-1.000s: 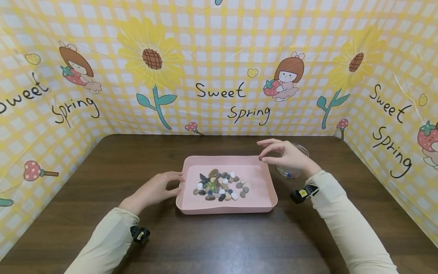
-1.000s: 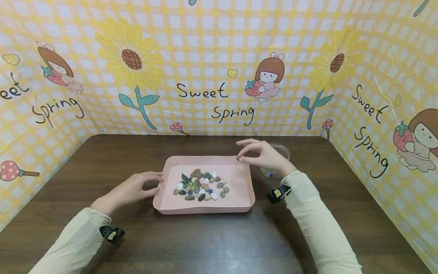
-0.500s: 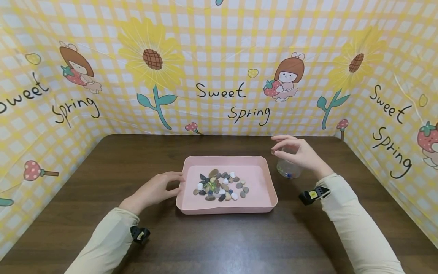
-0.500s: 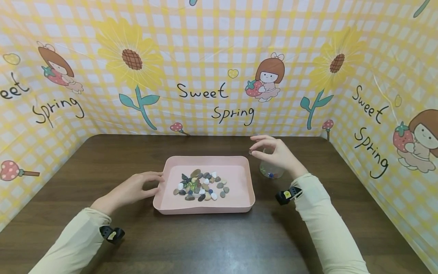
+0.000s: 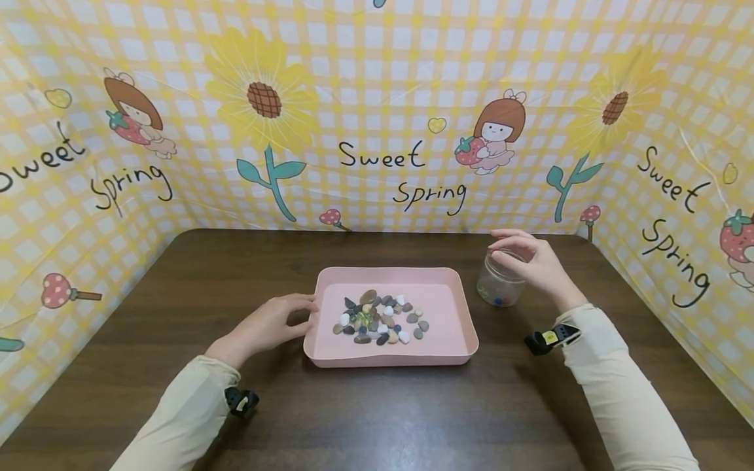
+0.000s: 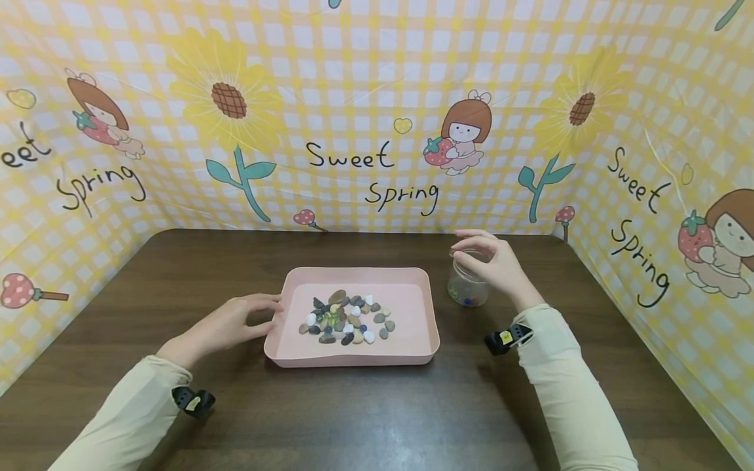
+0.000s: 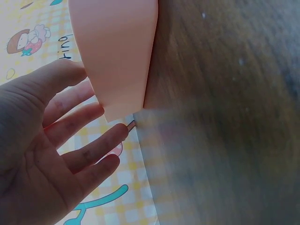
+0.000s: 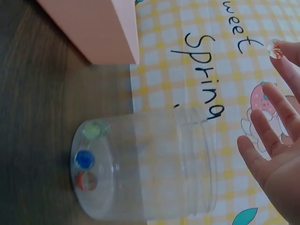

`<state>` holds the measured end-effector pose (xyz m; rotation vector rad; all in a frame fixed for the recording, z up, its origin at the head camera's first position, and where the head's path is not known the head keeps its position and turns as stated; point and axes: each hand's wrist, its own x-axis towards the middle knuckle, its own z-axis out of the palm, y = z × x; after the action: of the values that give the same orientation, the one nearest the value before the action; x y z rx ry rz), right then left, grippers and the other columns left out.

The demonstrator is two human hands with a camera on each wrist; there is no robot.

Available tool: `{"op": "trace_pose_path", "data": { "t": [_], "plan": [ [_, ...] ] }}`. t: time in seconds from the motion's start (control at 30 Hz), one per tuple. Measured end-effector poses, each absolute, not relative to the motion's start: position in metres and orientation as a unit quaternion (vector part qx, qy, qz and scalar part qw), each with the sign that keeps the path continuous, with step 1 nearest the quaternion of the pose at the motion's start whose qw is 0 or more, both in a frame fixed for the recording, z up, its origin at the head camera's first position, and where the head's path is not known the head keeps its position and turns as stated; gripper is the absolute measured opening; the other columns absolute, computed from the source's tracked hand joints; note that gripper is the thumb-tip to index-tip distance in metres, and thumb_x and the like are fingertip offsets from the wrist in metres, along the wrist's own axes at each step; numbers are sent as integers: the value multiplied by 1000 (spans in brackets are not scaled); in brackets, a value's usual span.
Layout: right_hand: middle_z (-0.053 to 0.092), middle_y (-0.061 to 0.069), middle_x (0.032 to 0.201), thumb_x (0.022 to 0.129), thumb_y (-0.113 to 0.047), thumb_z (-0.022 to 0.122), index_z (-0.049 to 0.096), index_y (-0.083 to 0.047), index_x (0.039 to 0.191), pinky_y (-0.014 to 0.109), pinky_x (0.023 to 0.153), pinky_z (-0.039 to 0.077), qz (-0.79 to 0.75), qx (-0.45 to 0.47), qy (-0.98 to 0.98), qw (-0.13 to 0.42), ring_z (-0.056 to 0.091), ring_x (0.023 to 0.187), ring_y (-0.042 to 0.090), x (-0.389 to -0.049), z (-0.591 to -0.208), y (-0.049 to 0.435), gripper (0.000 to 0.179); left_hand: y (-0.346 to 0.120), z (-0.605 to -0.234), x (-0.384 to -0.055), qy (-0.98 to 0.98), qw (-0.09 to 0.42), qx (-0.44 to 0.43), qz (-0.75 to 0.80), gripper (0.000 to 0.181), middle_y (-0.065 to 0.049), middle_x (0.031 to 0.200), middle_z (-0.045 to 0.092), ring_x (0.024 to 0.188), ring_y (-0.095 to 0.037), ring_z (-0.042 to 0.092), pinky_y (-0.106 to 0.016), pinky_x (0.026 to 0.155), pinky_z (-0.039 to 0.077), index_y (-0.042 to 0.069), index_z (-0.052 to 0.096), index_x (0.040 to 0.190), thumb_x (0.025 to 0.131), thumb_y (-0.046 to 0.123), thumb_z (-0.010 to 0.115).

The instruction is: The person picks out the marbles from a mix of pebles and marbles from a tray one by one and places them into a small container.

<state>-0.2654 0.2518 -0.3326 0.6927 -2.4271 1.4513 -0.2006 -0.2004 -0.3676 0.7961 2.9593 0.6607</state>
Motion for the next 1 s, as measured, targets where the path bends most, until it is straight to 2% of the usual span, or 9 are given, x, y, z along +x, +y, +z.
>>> {"op": "trace_pose_path", "data": {
  "t": [0.17,0.4,0.53,0.9,0.93,1.0],
  "plan": [
    [57,-22,114,86,-6,65,64,10,100,5,95,40,509,226,-819,141,54,108,-11,-267,-338,258,22,-201,-367,-201,945,6,251,208,28,-19,130,57,121,-36,53,-51,102,42,2,65,112,88,16,63],
    [58,-19,114,86,-8,65,64,11,101,11,92,47,521,194,-815,164,55,106,-10,-268,-343,266,25,-201,-368,-202,946,8,248,209,28,-19,131,57,121,-36,53,-51,102,41,2,65,112,88,16,63],
    [56,-24,112,86,-9,65,64,11,102,10,92,46,515,181,-820,171,54,105,-12,-269,-346,269,25,-201,-368,-202,945,5,250,209,28,-19,130,57,121,-36,53,-51,102,42,2,65,112,88,16,62],
    [50,-27,111,86,-9,65,66,9,100,2,89,42,476,160,-843,193,51,102,-15,-273,-360,279,22,-200,-368,-201,945,5,252,207,28,-20,130,57,121,-36,53,-51,102,42,2,65,111,88,16,62],
    [49,-28,111,86,-10,65,66,8,99,4,90,42,467,157,-848,196,50,102,-16,-273,-361,280,22,-200,-368,-200,945,5,252,207,27,-20,130,57,121,-36,53,-51,102,42,2,65,111,88,16,62],
    [49,-25,113,87,-12,65,67,6,99,16,97,45,452,151,-857,196,47,103,-17,-273,-363,281,22,-200,-367,-200,945,4,252,207,27,-19,130,57,121,-36,53,-51,102,42,2,65,111,88,16,62]
  ]
}}
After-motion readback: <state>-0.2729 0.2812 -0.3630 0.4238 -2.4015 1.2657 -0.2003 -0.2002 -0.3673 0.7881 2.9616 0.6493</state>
